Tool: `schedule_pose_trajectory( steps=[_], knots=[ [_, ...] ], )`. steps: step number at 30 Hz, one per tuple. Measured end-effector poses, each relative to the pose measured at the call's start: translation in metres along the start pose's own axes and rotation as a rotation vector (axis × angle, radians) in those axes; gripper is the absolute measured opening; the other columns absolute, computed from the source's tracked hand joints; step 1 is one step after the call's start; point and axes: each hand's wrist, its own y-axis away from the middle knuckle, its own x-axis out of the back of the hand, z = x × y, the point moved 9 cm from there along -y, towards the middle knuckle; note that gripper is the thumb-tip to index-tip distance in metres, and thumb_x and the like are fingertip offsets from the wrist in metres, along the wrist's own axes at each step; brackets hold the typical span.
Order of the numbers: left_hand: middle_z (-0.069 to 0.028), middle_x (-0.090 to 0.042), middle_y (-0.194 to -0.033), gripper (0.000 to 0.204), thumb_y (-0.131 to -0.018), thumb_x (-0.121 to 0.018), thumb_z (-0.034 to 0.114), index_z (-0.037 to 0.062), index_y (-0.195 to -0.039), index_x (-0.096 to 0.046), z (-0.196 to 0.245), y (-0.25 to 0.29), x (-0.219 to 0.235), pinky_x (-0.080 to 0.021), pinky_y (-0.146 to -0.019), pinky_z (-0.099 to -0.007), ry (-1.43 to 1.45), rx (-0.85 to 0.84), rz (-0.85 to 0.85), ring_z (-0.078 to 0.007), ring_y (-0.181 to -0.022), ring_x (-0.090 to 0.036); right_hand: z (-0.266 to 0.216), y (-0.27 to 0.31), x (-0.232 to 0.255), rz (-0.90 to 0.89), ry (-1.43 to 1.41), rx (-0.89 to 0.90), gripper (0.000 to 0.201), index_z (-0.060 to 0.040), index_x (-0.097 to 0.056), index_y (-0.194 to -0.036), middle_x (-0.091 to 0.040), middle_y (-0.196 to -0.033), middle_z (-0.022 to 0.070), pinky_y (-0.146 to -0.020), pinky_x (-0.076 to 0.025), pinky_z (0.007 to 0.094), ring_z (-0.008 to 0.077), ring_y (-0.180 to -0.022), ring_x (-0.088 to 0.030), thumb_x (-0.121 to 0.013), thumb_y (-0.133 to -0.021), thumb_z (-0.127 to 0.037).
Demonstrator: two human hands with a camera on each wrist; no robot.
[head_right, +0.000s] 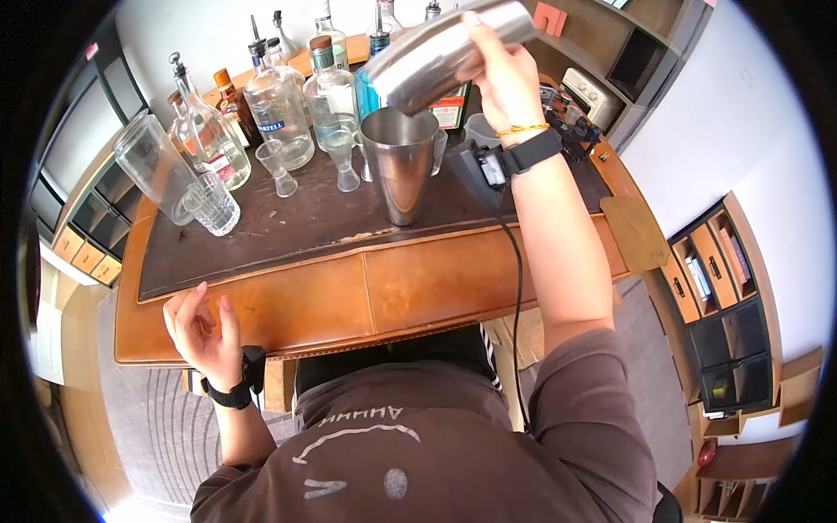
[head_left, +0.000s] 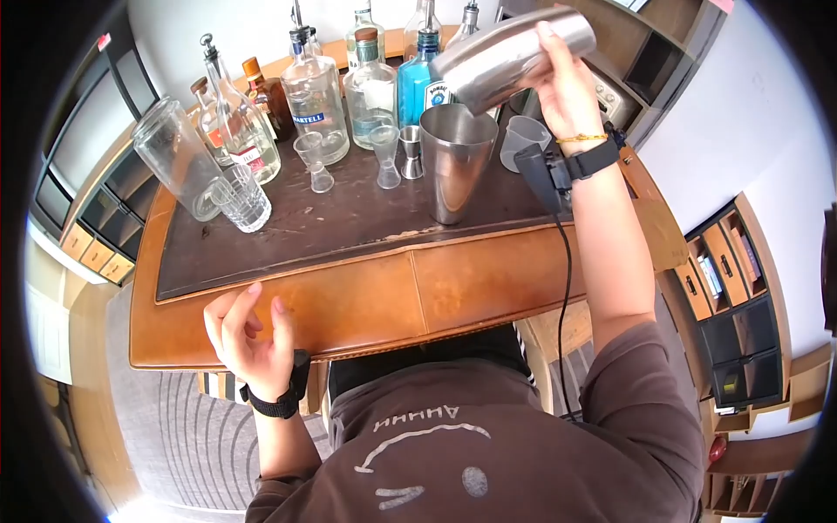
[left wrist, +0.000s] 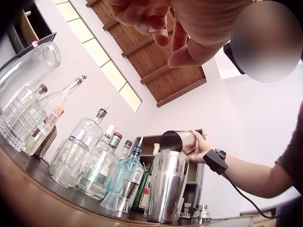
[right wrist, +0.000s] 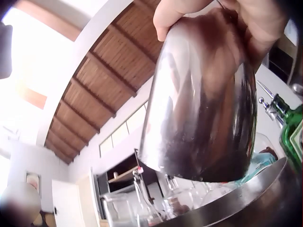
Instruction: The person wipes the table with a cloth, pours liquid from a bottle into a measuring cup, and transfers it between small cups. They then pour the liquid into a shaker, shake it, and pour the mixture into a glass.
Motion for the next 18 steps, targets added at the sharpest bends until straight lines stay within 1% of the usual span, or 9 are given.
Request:
schedule_pose_trajectory(
  steps=[1,5,6,8,9,10,13,14,18],
  knots=[
    [-0.0032,-0.054,-0.091,0.038,-0.076,-0.074,-0.002,0.0097,-0.11,-0.065,0.0,0.0,0.001,-0.031,-0.052,-0.0237,0.001,0.0,0.002,-0.0103,-0.059,-0.037,0.001,0.004,0.01,0.096,-0.116,0.011,0.034,-0.0053,-0.067,-0.1,-0.065,-0.076,0.0016,-0.06,-0.05,0.0279,0.0116,-0.062,-0.06,-0.077,-0.083,-0.033],
    [-0.0058,-0.054,-0.099,0.038,-0.079,-0.071,-0.004,0.0059,-0.115,-0.062,-0.002,0.002,-0.003,-0.033,-0.055,-0.0215,0.006,-0.027,-0.042,-0.0084,-0.06,-0.037,0.027,0.015,0.075,0.348,-0.364,-0.168,0.048,-0.0161,-0.064,-0.111,-0.066,-0.081,0.0099,-0.075,-0.051,0.0375,0.0224,-0.077,-0.062,-0.074,-0.081,-0.052],
    [-0.0058,-0.054,-0.099,0.038,-0.08,-0.071,-0.005,0.0057,-0.115,-0.061,-0.001,0.001,-0.004,-0.033,-0.055,-0.0214,0.012,-0.024,-0.044,-0.0083,-0.06,-0.037,0.022,0.023,0.084,0.335,-0.323,-0.158,0.052,-0.0181,-0.058,-0.121,-0.066,-0.099,0.0121,-0.085,-0.05,0.0409,0.0262,-0.093,-0.061,-0.071,-0.084,-0.052],
    [-0.0059,-0.053,-0.099,0.038,-0.08,-0.071,-0.005,0.0056,-0.115,-0.061,0.002,0.0,-0.009,-0.033,-0.055,-0.0213,0.024,-0.022,-0.051,-0.0082,-0.06,-0.037,0.019,0.038,0.096,0.376,-0.551,-0.119,0.056,-0.0184,-0.052,-0.128,-0.059,-0.121,0.0115,-0.095,-0.047,0.0456,0.0293,-0.108,-0.055,-0.069,-0.086,-0.052],
    [-0.0059,-0.053,-0.098,0.038,-0.08,-0.07,-0.005,0.0055,-0.115,-0.062,0.004,-0.001,-0.011,-0.033,-0.055,-0.0218,0.042,-0.028,-0.049,-0.0086,-0.061,-0.037,0.017,0.046,0.108,0.449,-0.6,-0.05,0.074,-0.0026,-0.049,-0.13,-0.044,-0.13,0.0232,-0.098,-0.048,0.0561,0.0382,-0.113,-0.048,-0.076,-0.079,-0.05],
    [-0.0059,-0.053,-0.097,0.037,-0.08,-0.07,-0.005,0.0054,-0.114,-0.062,0.007,-0.002,-0.014,-0.033,-0.056,-0.0223,0.061,-0.035,-0.048,-0.009,-0.061,-0.036,0.024,0.052,0.125,0.504,-0.629,-0.04,0.08,-0.0019,-0.043,-0.133,-0.041,-0.131,0.0277,-0.099,-0.047,0.0585,0.0429,-0.116,-0.045,-0.077,-0.078,-0.05],
    [-0.0054,-0.053,-0.094,0.035,-0.08,-0.07,-0.003,0.0054,-0.113,-0.062,0.016,-0.005,-0.023,-0.032,-0.056,-0.0235,0.062,-0.07,-0.075,-0.0099,-0.061,-0.036,0.053,0.086,0.144,0.567,-0.825,-0.165,0.088,0.0029,-0.033,-0.137,-0.04,-0.13,0.0308,-0.103,-0.046,0.0558,0.0472,-0.121,-0.042,-0.076,-0.079,-0.048],
    [-0.0054,-0.053,-0.094,0.035,-0.08,-0.07,-0.003,0.0054,-0.113,-0.062,0.02,-0.007,-0.027,-0.032,-0.056,-0.0235,0.077,-0.076,-0.073,-0.0099,-0.061,-0.036,0.048,0.095,0.133,0.472,-0.778,-0.135,0.082,0.0044,-0.036,-0.135,-0.044,-0.129,0.0283,-0.103,-0.047,0.0536,0.0471,-0.12,-0.045,-0.072,-0.083,-0.048],
    [-0.0054,-0.053,-0.09,0.036,-0.076,-0.072,-0.001,0.0067,-0.11,-0.063,0.044,-0.009,-0.054,-0.031,-0.054,-0.0236,0.221,-0.091,-0.166,-0.0103,-0.062,-0.038,0.07,0.137,0.103,0.363,-0.884,-0.254,0.058,0.0026,-0.048,-0.13,-0.051,-0.128,0.0234,-0.101,-0.05,0.0503,0.0438,-0.117,-0.05,-0.064,-0.092,-0.038]
  ],
)
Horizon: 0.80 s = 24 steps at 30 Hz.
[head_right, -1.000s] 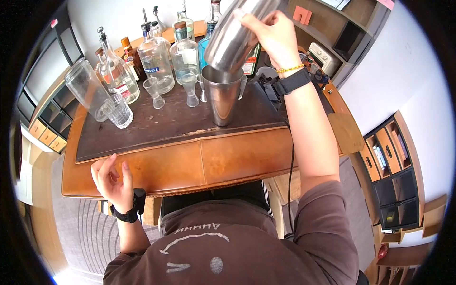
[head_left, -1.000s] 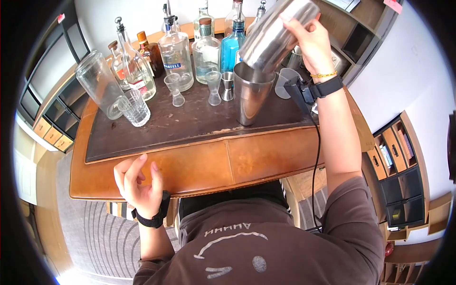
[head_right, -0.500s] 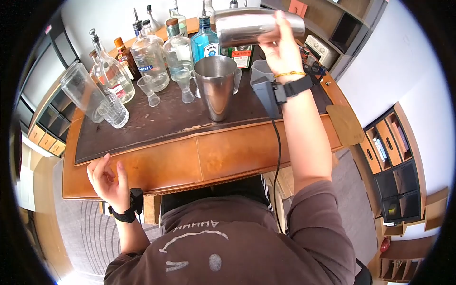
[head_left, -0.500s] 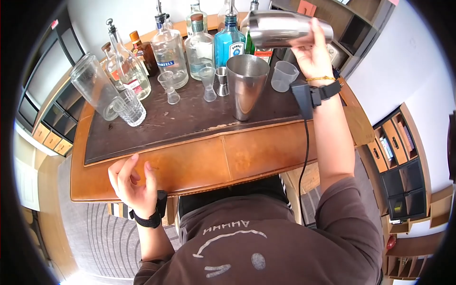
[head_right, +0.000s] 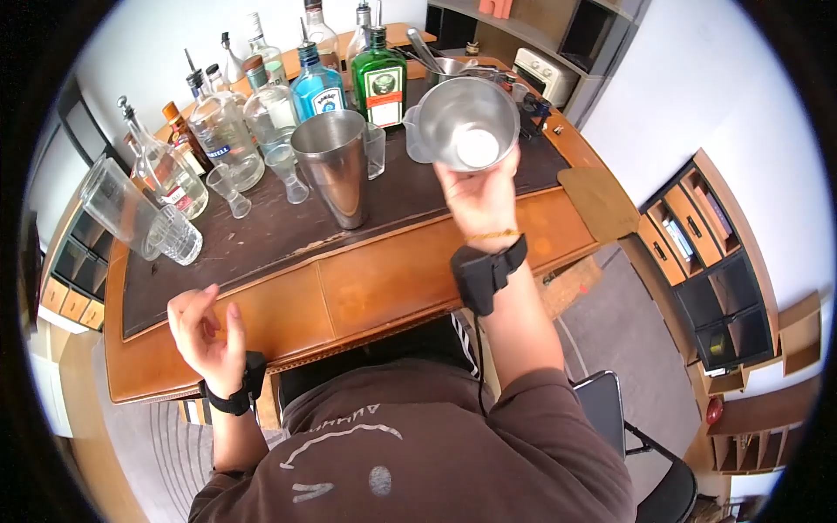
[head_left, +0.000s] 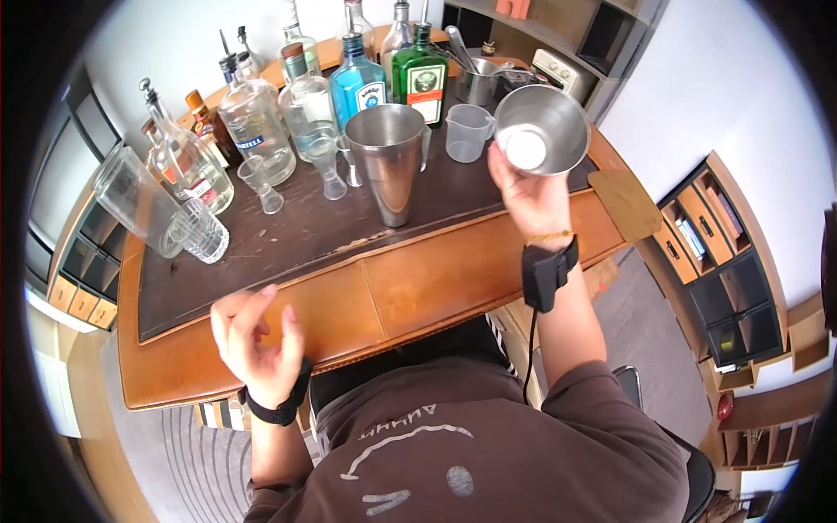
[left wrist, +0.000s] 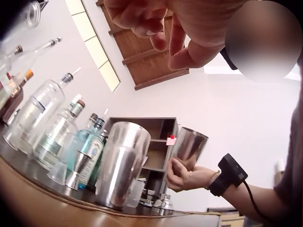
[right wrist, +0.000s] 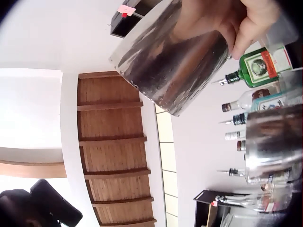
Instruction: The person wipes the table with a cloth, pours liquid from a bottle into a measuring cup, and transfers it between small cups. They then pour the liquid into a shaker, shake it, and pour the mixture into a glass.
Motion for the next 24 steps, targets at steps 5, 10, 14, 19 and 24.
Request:
schedule_pose_trajectory(
  steps=[5,10,14,19,24],
  knots=[
    [-0.0066,-0.056,-0.094,0.037,-0.071,-0.074,-0.001,0.0065,-0.107,-0.066,0.035,-0.016,-0.051,-0.037,-0.054,-0.0233,0.168,-0.114,-0.158,-0.0114,-0.065,-0.045,0.048,0.031,0.011,-0.06,-0.314,-0.305,0.049,-0.0012,-0.047,-0.134,-0.051,-0.134,0.0209,-0.108,-0.041,0.0531,0.0417,-0.124,-0.047,-0.053,-0.097,-0.033],
    [-0.0095,-0.062,-0.112,0.058,-0.068,-0.078,0.005,0.0062,-0.122,-0.057,0.052,-0.036,-0.098,-0.047,-0.072,-0.0297,0.304,-0.084,-0.278,-0.0191,-0.087,-0.058,0.06,0.059,-0.013,-0.189,-0.356,-0.369,0.049,-0.0053,-0.048,-0.134,-0.053,-0.135,0.0152,-0.107,-0.042,0.0531,0.0339,-0.124,-0.051,-0.049,-0.098,-0.038],
    [-0.013,-0.055,-0.128,0.084,-0.061,-0.085,0.011,0.0052,-0.136,-0.046,0.066,-0.052,-0.142,-0.04,-0.101,-0.0414,0.39,-0.048,-0.345,-0.0318,-0.115,-0.052,0.059,0.074,-0.038,-0.316,-0.164,-0.379,0.045,-0.0146,-0.054,-0.128,-0.06,-0.127,0.004,-0.1,-0.048,0.0391,0.0206,-0.116,-0.057,-0.042,-0.101,-0.048],
    [-0.0137,-0.046,-0.14,0.108,-0.056,-0.089,0.015,0.0042,-0.146,-0.03,0.084,-0.055,-0.186,-0.035,-0.108,-0.0447,0.475,-0.071,-0.326,-0.0343,-0.128,-0.042,0.051,0.076,-0.02,-0.236,-0.074,-0.343,0.053,-0.0165,-0.051,-0.132,-0.058,-0.129,0.002,-0.098,-0.048,0.0378,0.0193,-0.117,-0.056,-0.035,-0.1,-0.056],
    [-0.0164,-0.042,-0.141,0.113,-0.056,-0.093,0.015,0.0018,-0.145,-0.026,0.083,-0.054,-0.22,-0.038,-0.108,-0.042,0.546,0.048,-0.299,-0.0291,-0.13,-0.045,0.04,0.075,-0.009,-0.013,0.148,-0.21,0.061,-0.0152,-0.045,-0.137,-0.055,-0.134,0.0019,-0.1,-0.047,0.0371,0.0185,-0.12,-0.054,-0.032,-0.099,-0.06]
  ],
)
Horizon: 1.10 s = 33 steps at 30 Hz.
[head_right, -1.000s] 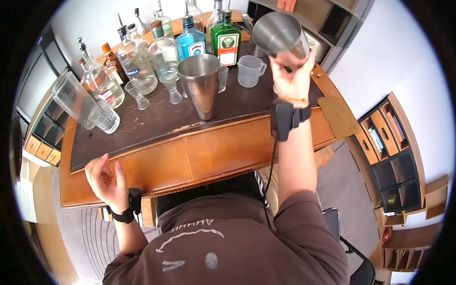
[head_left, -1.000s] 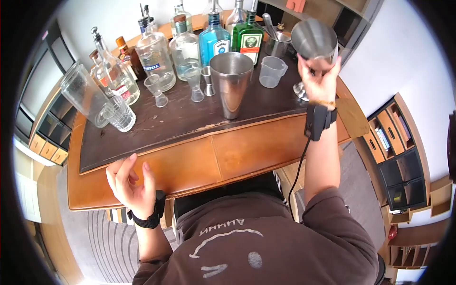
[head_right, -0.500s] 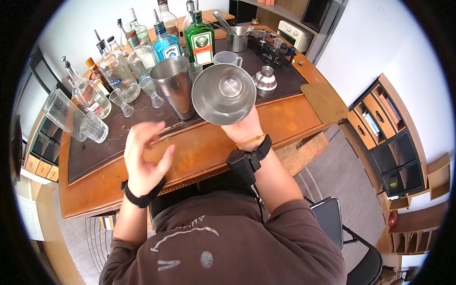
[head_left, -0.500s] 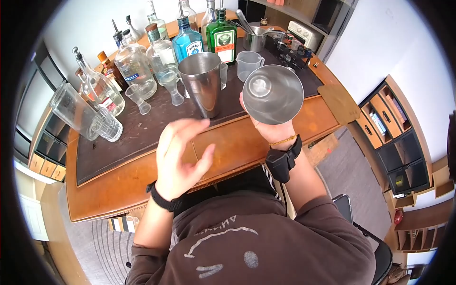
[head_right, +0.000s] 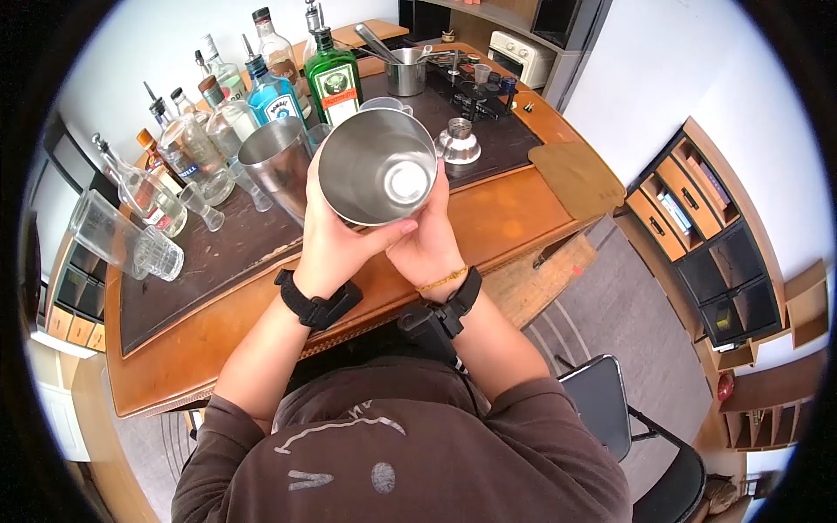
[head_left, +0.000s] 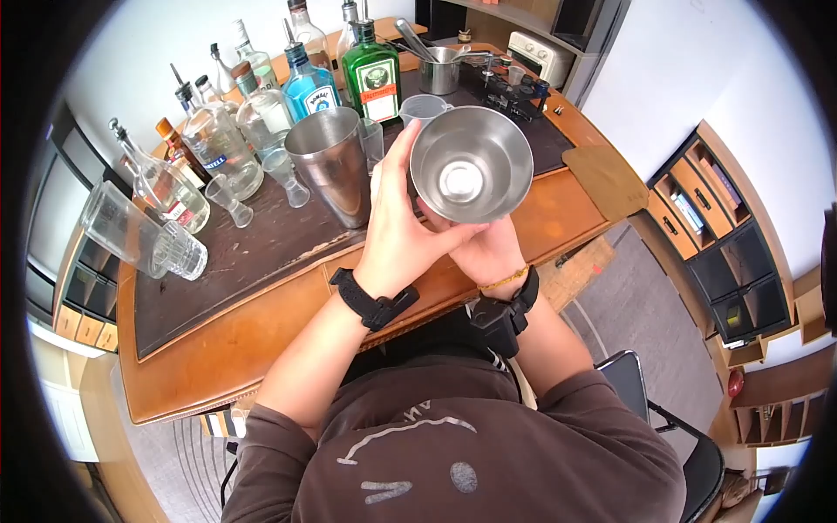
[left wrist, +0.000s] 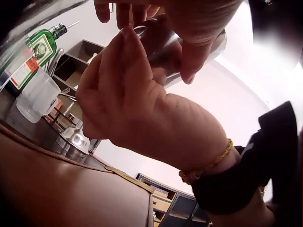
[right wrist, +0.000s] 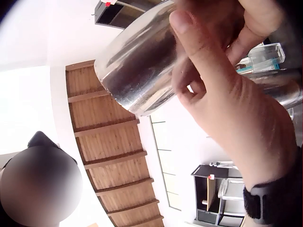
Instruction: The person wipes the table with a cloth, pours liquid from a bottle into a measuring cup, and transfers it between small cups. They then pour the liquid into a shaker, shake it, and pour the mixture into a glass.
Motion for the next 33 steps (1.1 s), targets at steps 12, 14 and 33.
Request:
schedule_pose_trajectory(
  steps=[12,14,33],
  knots=[
    [-0.0175,-0.045,-0.138,0.127,-0.053,-0.091,0.007,0.005,-0.15,-0.009,-0.001,-0.007,-0.019,-0.043,-0.104,-0.0413,0.295,0.024,0.062,-0.0264,-0.124,-0.051,-0.048,0.034,0.048,0.144,0.529,0.237,0.062,-0.0103,-0.02,-0.15,-0.038,-0.147,0.0144,-0.109,-0.036,0.0415,0.0276,-0.136,-0.04,-0.036,-0.103,-0.047],
    [-0.0151,-0.045,-0.139,0.122,-0.058,-0.09,0.01,0.0061,-0.15,-0.01,0.004,-0.008,-0.018,-0.034,-0.111,-0.0424,0.289,-0.022,0.056,-0.0261,-0.126,-0.05,-0.061,0.036,0.046,0.054,0.368,0.26,0.069,-0.0098,-0.016,-0.151,-0.031,-0.152,0.0144,-0.114,-0.029,0.0405,0.0269,-0.14,-0.033,-0.054,-0.099,-0.034],
    [-0.0271,-0.039,-0.141,0.112,-0.068,-0.086,0.021,0.014,-0.149,-0.009,0.021,0.067,0.102,-0.039,-0.102,-0.0538,-0.177,-0.049,-0.07,-0.0404,-0.12,-0.051,-0.245,-0.019,-0.044,0.147,0.908,0.958,0.024,0.0046,-0.071,-0.093,-0.069,-0.087,0.0041,-0.07,-0.044,0.0231,0.0075,-0.075,-0.057,-0.075,-0.084,-0.017]
  ],
)
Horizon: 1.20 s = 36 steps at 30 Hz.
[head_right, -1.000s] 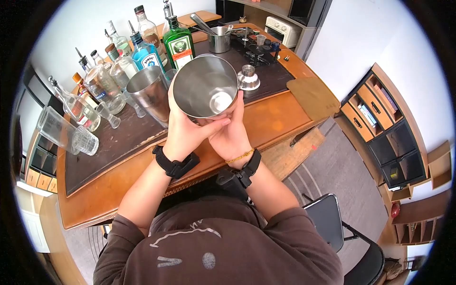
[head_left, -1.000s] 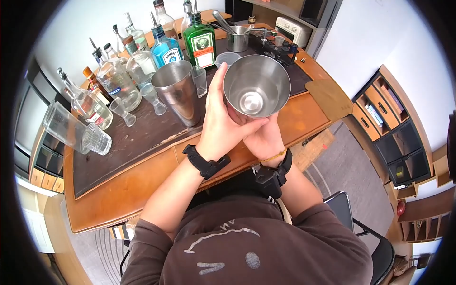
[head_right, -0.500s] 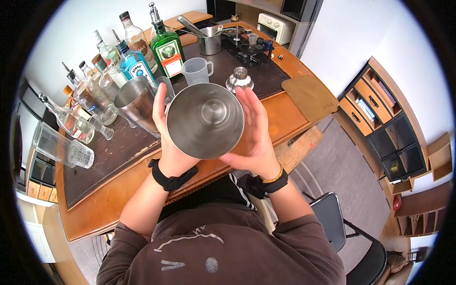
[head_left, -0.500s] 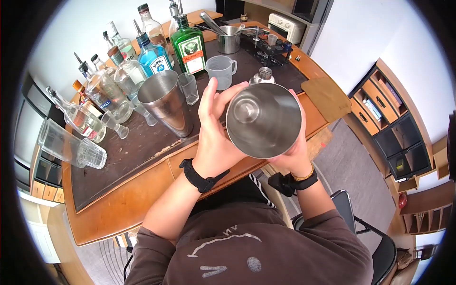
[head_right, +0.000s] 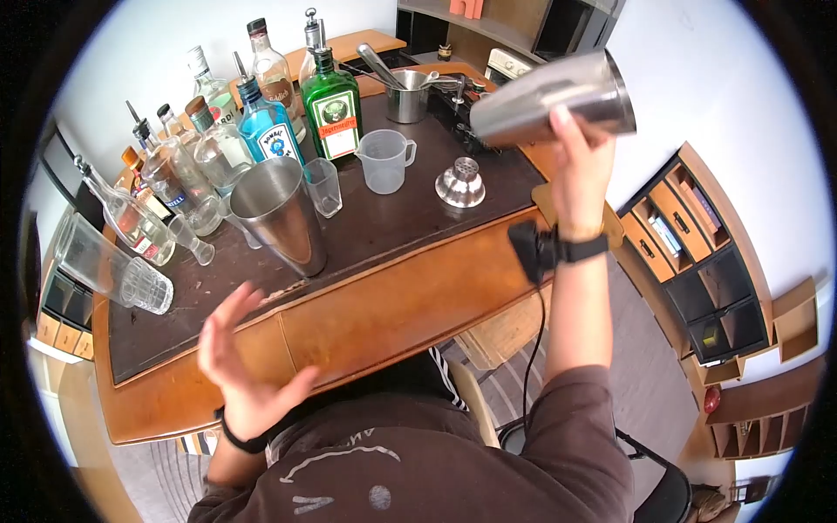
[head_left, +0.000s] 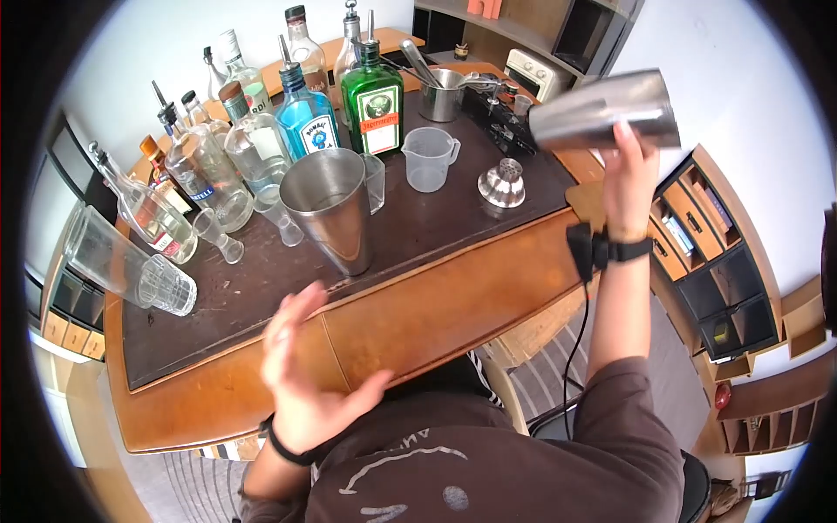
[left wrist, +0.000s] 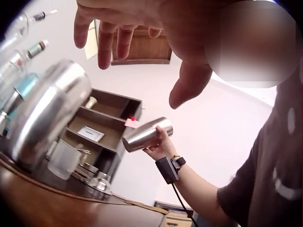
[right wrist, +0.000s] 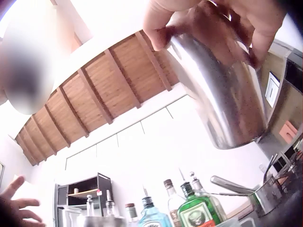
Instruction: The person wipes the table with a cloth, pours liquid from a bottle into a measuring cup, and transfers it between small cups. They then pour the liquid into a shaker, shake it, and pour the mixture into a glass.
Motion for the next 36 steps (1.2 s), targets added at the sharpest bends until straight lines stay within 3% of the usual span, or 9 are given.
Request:
schedule_pose_trajectory(
  steps=[5,6,9,17,21,25,31,33,36],
  knots=[
    [-0.0219,-0.045,-0.136,0.094,-0.072,-0.078,0.008,0.0057,-0.147,-0.022,-0.032,0.066,0.066,-0.038,-0.103,-0.0486,-0.245,0.351,0.176,-0.0328,-0.114,-0.055,0.078,-0.08,-0.032,-0.255,0.431,-0.031,0.03,0.0005,-0.064,-0.104,-0.067,-0.102,0.0073,-0.078,-0.053,0.0311,0.0134,-0.089,-0.064,-0.077,-0.082,-0.013],
    [-0.0219,-0.045,-0.136,0.094,-0.072,-0.078,0.008,0.0057,-0.147,-0.022,-0.033,0.07,0.071,-0.038,-0.103,-0.0486,-0.256,0.365,0.181,-0.0328,-0.114,-0.055,0.102,-0.078,-0.04,-0.277,0.354,-0.189,0.063,-0.0019,-0.044,-0.1,-0.06,-0.092,0.0055,-0.068,-0.047,0.0238,0.0108,-0.081,-0.057,-0.09,-0.066,-0.028],
    [-0.0194,-0.046,-0.136,0.086,-0.072,-0.075,0.003,0.0052,-0.145,-0.028,-0.038,0.081,0.09,-0.037,-0.104,-0.0462,-0.338,0.468,0.211,-0.031,-0.115,-0.054,0.137,-0.067,-0.06,-0.415,0.548,-0.314,0.065,-0.0004,-0.044,-0.102,-0.062,-0.092,0.0062,-0.07,-0.048,0.0267,0.012,-0.084,-0.057,-0.09,-0.066,-0.029],
    [-0.0178,-0.046,-0.138,0.078,-0.075,-0.069,-0.001,0.0056,-0.144,-0.032,-0.052,0.066,0.104,-0.033,-0.108,-0.0445,-0.382,0.437,0.123,-0.0293,-0.12,-0.052,0.194,-0.05,-0.065,-0.608,0.688,-0.611,0.05,-0.0033,-0.053,-0.093,-0.064,-0.086,0.0048,-0.069,-0.047,0.028,0.0108,-0.084,-0.057,-0.088,-0.066,-0.027],
    [-0.0176,-0.046,-0.138,0.078,-0.076,-0.069,0.001,0.0053,-0.144,-0.033,-0.067,0.05,0.109,-0.034,-0.107,-0.0437,-0.358,0.467,0.133,-0.0293,-0.12,-0.052,0.2,-0.04,-0.06,-0.56,0.702,-0.613,0.036,-0.005,-0.063,-0.084,-0.063,-0.09,0.0047,-0.078,-0.046,0.0366,0.0152,-0.092,-0.057,-0.085,-0.071,-0.031],
    [-0.0182,-0.047,-0.135,0.077,-0.075,-0.072,0.003,0.0055,-0.143,-0.034,-0.08,0.032,0.105,-0.037,-0.104,-0.0445,-0.327,0.432,0.128,-0.0303,-0.116,-0.054,0.209,-0.041,-0.054,-0.554,0.689,-0.645,0.032,-0.0043,-0.066,-0.085,-0.064,-0.09,0.0041,-0.078,-0.047,0.0333,0.0137,-0.09,-0.058,-0.084,-0.074,-0.028],
    [-0.0196,-0.049,-0.131,0.078,-0.075,-0.075,0.008,0.0058,-0.141,-0.035,-0.105,0.011,0.101,-0.04,-0.101,-0.0459,-0.267,0.431,0.128,-0.0311,-0.112,-0.056,0.213,-0.031,-0.05,-0.648,0.74,-0.724,0.04,0.0035,-0.069,-0.095,-0.066,-0.09,0.0068,-0.078,-0.048,0.0266,0.012,-0.085,-0.059,-0.083,-0.076,-0.029],
    [-0.0197,-0.049,-0.131,0.079,-0.074,-0.075,0.008,0.0059,-0.142,-0.035,-0.114,0.006,0.099,-0.04,-0.101,-0.0461,-0.245,0.439,0.128,-0.0312,-0.112,-0.056,0.203,-0.033,-0.05,-0.597,0.769,-0.602,0.044,0.004,-0.061,-0.1,-0.064,-0.092,0.0068,-0.082,-0.047,0.0269,0.0121,-0.088,-0.058,-0.085,-0.075,-0.023],
    [-0.0201,-0.049,-0.132,0.082,-0.073,-0.077,0.008,0.0061,-0.143,-0.033,-0.125,-0.001,0.095,-0.039,-0.102,-0.0463,-0.215,0.431,0.126,-0.0317,-0.111,-0.057,0.207,-0.024,-0.034,-0.638,0.676,-0.631,0.057,0.0035,-0.053,-0.119,-0.06,-0.114,0.013,-0.094,-0.043,0.0308,0.0172,-0.105,-0.055,-0.082,-0.079,-0.024]
  ],
)
